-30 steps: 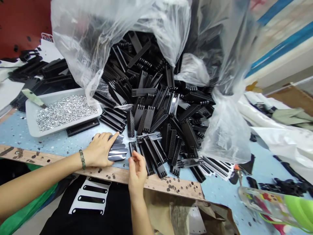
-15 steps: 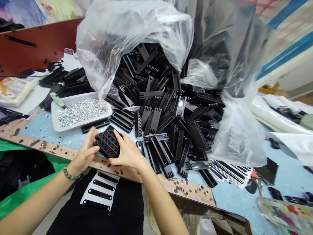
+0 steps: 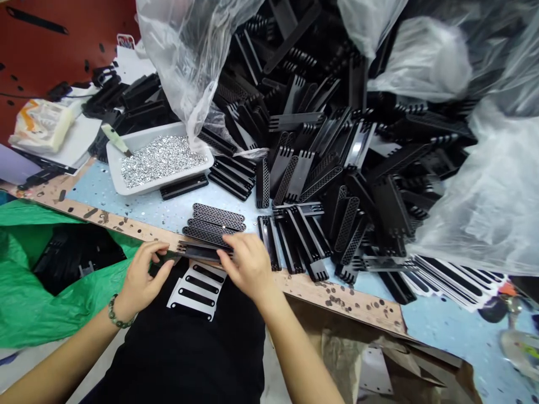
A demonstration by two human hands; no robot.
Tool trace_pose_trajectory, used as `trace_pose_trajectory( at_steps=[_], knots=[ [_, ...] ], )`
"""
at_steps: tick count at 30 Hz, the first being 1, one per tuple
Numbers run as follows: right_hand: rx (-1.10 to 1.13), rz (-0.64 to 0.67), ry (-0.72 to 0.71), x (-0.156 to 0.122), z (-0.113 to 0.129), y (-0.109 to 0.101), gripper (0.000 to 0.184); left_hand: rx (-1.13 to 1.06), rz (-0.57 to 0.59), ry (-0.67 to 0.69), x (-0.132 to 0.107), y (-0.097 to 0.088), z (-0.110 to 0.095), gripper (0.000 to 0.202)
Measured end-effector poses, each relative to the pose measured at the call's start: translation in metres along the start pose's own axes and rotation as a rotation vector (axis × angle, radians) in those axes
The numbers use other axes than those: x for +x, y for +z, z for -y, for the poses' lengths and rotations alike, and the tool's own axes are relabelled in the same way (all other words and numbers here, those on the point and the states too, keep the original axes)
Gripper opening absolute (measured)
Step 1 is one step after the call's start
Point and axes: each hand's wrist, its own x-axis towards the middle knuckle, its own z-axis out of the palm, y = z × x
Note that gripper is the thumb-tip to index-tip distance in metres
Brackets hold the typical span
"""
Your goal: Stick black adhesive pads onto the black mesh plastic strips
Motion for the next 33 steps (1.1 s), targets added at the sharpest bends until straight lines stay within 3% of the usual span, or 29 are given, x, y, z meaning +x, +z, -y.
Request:
trace_pose_trajectory(
  at_steps=[4, 9, 12, 15, 17, 20, 22, 24, 27, 30, 33],
  knots=[
    [-0.117, -0.065, 0.014, -0.041, 0.020, 0.021, 0.026, 0.117, 0.088, -0.033, 0.002, 0.014, 0.007, 0.039],
    [-0.244, -0.119, 0.054, -0.053, 0.021, 0.031, 0.033, -0.044, 0.123, 0.108, 0.016, 0.029, 0.012, 0.021],
    [-0.264, -0.099, -0.006, -0.050, 0.016, 0.033, 0.036, -0.017, 0.064, 0.204, 0.018, 0.030, 0.012, 0.017],
    [-0.255, -0.140, -0.058, -0.045, 0.009, 0.040, 0.033, 0.064, -0.042, 0.203, 0.006, 0.029, 0.008, 0.017],
    [-0.267, -0.169, -0.057, -0.041, 0.005, 0.046, 0.031, 0.072, 0.046, 0.133, -0.012, 0.030, 0.008, 0.016],
    [-0.292, -0.164, 0.009, -0.040, 0.003, 0.048, 0.031, 0.043, 0.308, -0.106, -0.040, 0.043, 0.020, 0.028],
    [-0.280, -0.200, 0.028, -0.045, 0.007, 0.046, 0.035, -0.064, 0.388, -0.287, -0.052, 0.055, 0.033, 0.031],
    [-0.215, -0.256, -0.008, -0.054, 0.015, 0.044, 0.041, -0.203, 0.439, -0.370, -0.056, 0.065, 0.045, 0.021],
    [-0.029, -0.138, -0.025, -0.073, 0.033, 0.052, 0.043, -0.348, 0.516, -0.335, -0.054, 0.070, 0.050, 0.018],
    [0.060, 0.077, 0.106, -0.091, 0.047, 0.075, 0.039, -0.441, 0.571, -0.280, -0.051, 0.063, 0.045, 0.020],
    [0.152, 0.100, 0.178, -0.102, 0.052, 0.096, 0.041, -0.501, 0.597, -0.196, -0.049, 0.057, 0.040, 0.022]
  ],
)
